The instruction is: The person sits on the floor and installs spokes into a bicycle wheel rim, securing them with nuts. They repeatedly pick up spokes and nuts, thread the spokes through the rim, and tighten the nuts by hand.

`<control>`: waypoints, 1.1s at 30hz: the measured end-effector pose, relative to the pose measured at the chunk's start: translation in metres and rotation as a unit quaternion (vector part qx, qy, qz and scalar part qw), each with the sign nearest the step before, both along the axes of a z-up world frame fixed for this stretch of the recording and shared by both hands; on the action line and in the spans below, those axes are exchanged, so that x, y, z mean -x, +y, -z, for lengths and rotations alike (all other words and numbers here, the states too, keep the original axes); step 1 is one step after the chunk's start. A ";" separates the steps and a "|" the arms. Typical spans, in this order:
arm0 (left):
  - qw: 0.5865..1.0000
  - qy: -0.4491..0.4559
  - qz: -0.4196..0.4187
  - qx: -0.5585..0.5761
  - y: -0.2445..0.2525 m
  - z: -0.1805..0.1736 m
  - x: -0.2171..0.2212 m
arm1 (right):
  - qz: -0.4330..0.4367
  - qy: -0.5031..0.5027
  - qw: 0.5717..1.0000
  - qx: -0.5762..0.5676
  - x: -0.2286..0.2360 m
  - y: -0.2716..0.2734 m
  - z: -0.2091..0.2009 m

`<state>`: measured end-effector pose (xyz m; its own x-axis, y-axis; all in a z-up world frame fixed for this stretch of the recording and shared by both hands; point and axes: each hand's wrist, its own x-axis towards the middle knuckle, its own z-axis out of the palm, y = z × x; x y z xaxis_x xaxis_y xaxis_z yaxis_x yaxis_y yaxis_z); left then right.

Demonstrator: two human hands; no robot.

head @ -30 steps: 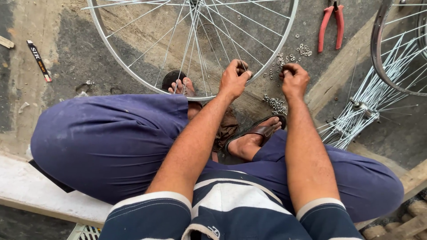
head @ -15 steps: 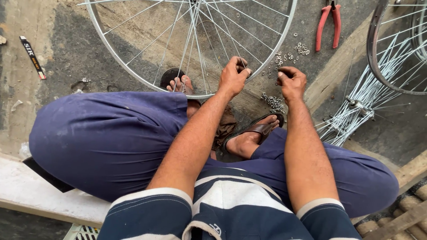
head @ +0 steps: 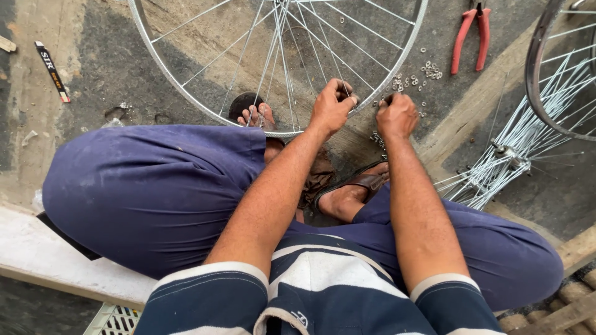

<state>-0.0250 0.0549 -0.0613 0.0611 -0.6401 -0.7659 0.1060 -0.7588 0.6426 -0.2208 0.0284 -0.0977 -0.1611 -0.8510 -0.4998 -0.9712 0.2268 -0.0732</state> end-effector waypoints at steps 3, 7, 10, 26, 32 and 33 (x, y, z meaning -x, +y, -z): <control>0.993 0.077 -0.078 0.032 -0.003 0.005 0.002 | -0.034 -0.017 0.998 0.042 0.005 -0.004 -0.007; 0.988 0.115 -0.100 0.001 -0.003 0.014 0.002 | 0.194 -0.307 0.930 0.053 0.000 -0.015 -0.030; 0.979 0.160 -0.125 0.031 -0.001 0.022 0.004 | 0.288 -0.481 0.828 -0.003 -0.003 -0.028 -0.058; 0.974 0.209 -0.036 0.074 0.000 0.011 -0.006 | 0.479 -0.553 0.668 -0.135 -0.027 -0.005 -0.065; 0.995 0.081 -0.035 0.051 -0.004 0.005 0.005 | 0.299 -0.313 0.900 -0.042 0.008 0.001 -0.055; 0.995 0.077 -0.039 0.054 -0.005 0.005 0.005 | 0.221 -0.255 0.941 -0.025 0.010 0.010 -0.049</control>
